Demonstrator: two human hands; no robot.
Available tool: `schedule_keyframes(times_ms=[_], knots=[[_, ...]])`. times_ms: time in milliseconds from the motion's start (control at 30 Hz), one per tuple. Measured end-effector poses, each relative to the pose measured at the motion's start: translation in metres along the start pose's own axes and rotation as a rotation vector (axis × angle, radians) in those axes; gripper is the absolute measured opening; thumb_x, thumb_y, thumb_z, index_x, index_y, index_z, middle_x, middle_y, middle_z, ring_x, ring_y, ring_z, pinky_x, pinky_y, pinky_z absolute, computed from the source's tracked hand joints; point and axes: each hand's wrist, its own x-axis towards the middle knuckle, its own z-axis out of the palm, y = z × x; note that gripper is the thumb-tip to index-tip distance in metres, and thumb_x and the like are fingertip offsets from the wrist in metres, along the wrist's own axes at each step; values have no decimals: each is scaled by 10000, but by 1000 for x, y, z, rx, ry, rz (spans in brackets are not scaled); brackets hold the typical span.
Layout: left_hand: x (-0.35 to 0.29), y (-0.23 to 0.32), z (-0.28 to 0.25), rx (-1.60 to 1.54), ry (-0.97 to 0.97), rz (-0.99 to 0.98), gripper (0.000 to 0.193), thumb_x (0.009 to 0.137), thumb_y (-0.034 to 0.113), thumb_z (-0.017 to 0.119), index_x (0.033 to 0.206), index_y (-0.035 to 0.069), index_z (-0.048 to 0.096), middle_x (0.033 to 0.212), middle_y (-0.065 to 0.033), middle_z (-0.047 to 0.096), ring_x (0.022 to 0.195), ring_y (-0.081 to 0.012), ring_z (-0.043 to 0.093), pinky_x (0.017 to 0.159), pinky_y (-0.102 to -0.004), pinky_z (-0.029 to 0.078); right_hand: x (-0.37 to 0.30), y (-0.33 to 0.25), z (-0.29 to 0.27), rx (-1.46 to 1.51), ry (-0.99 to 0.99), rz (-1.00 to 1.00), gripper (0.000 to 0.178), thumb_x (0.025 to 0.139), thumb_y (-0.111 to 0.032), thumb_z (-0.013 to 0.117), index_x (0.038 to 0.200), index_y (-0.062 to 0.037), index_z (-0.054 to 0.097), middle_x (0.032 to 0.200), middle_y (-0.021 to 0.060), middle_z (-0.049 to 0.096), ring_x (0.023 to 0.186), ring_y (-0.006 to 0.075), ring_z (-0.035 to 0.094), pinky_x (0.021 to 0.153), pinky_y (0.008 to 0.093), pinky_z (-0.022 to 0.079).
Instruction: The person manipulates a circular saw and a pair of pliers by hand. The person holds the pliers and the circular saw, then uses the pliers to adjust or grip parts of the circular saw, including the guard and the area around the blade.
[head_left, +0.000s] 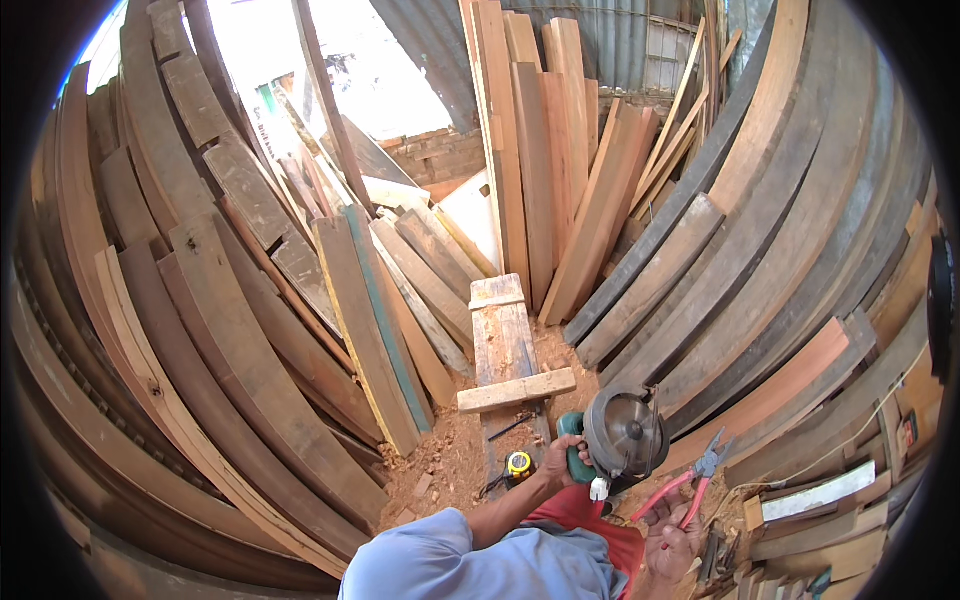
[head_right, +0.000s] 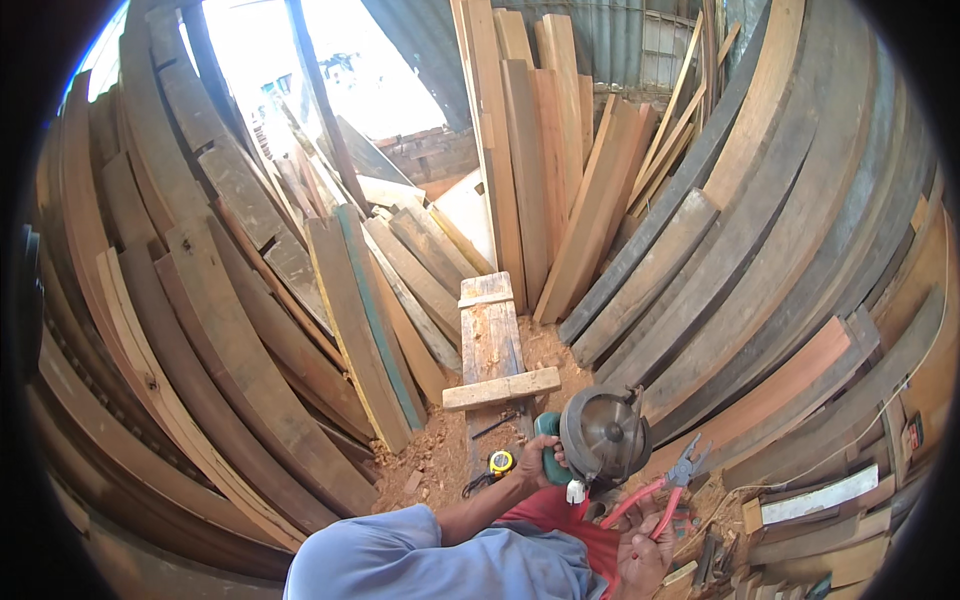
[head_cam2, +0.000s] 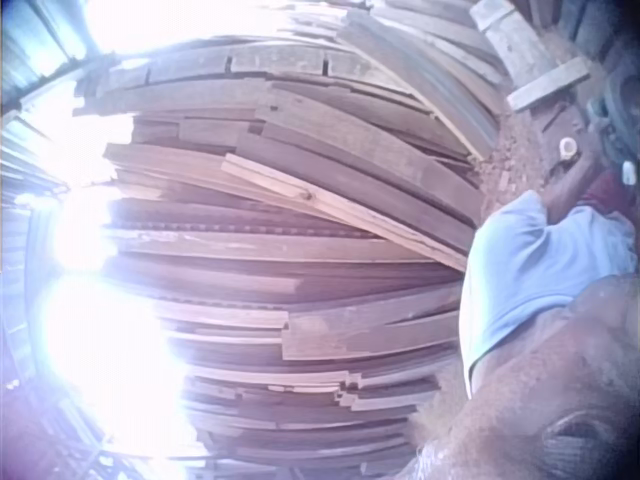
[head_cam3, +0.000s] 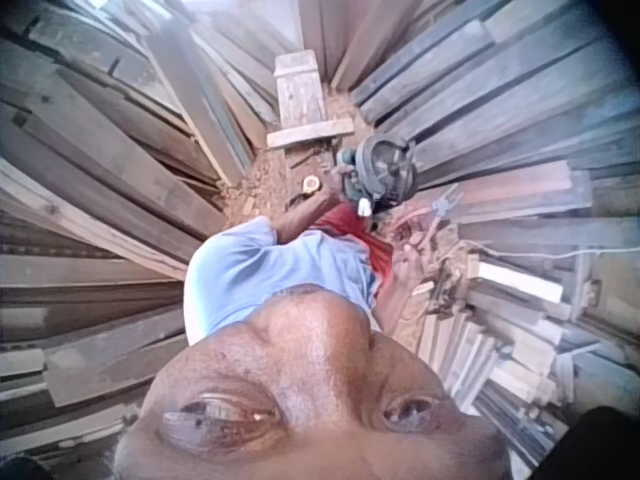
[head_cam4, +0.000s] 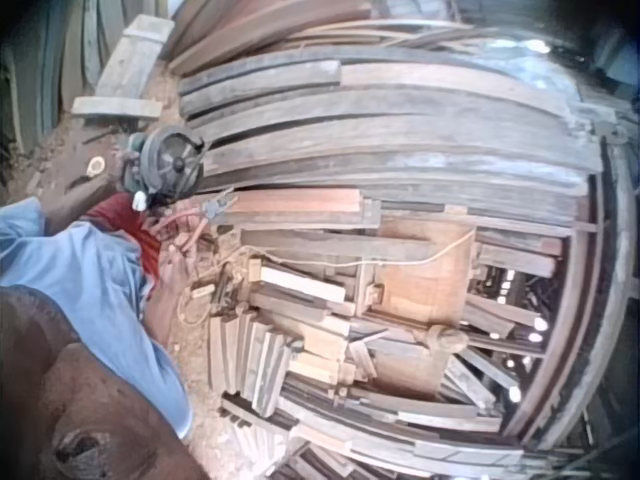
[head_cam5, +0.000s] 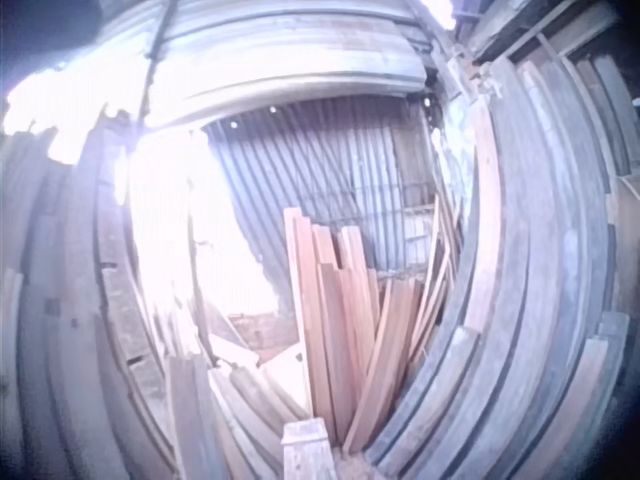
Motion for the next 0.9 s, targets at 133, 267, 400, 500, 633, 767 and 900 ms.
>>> schedule_keyframes(times_ms=[133,267,400,500,633,767,900], knots=[[-2,5,-1,6,-19,8,130,801,174,643,779,95,542,697,-6,527,640,-135,538,628,-293,483,-5,9,4,5,28,133,493,721,46,489,1213,69,521,1385,269,526,1237,377,569,994,540,509],[-5,9,3,7,-24,-9,120,800,169,639,775,91,551,697,-13,549,655,-140,557,646,-298,499,-14,33,-19,-60,99,204,571,708,62,449,1273,120,504,1338,278,554,1169,365,612,980,524,521],[-7,15,7,49,84,-17,106,813,154,623,774,84,553,705,-18,559,662,-146,564,675,-306,516,-15,43,-34,-134,101,170,574,699,64,416,1260,149,508,1247,267,602,1102,340,647,956,496,540],[-4,24,0,29,90,-10,98,823,141,610,771,81,553,704,-20,561,663,-146,566,685,-310,520,-10,43,-39,-273,119,146,553,694,55,404,1225,162,516,1188,253,624,1067,327,660,931,484,553],[1,28,-2,4,99,0,111,840,134,602,760,90,540,693,-21,559,636,-137,557,661,-311,517,-7,47,-38,-266,189,148,485,698,45,408,1152,156,538,1165,259,630,1031,326,672,889,472,570],[4,32,-1,7,182,25,134,855,127,591,739,102,531,673,-16,558,606,-139,545,627,-308,513,-3,52,-28,-238,184,200,264,723,62,432,979,36,494,1151,258,635,991,342,688,840,440,583],[5,33,-2,-13,192,37,148,861,121,588,726,112,529,642,-17,549,582,-145,534,607,-308,510,-2,54,-30,-258,195,260,190,740,62,439,909,-21,462,1149,258,636,964,355,697,817,427,592]])
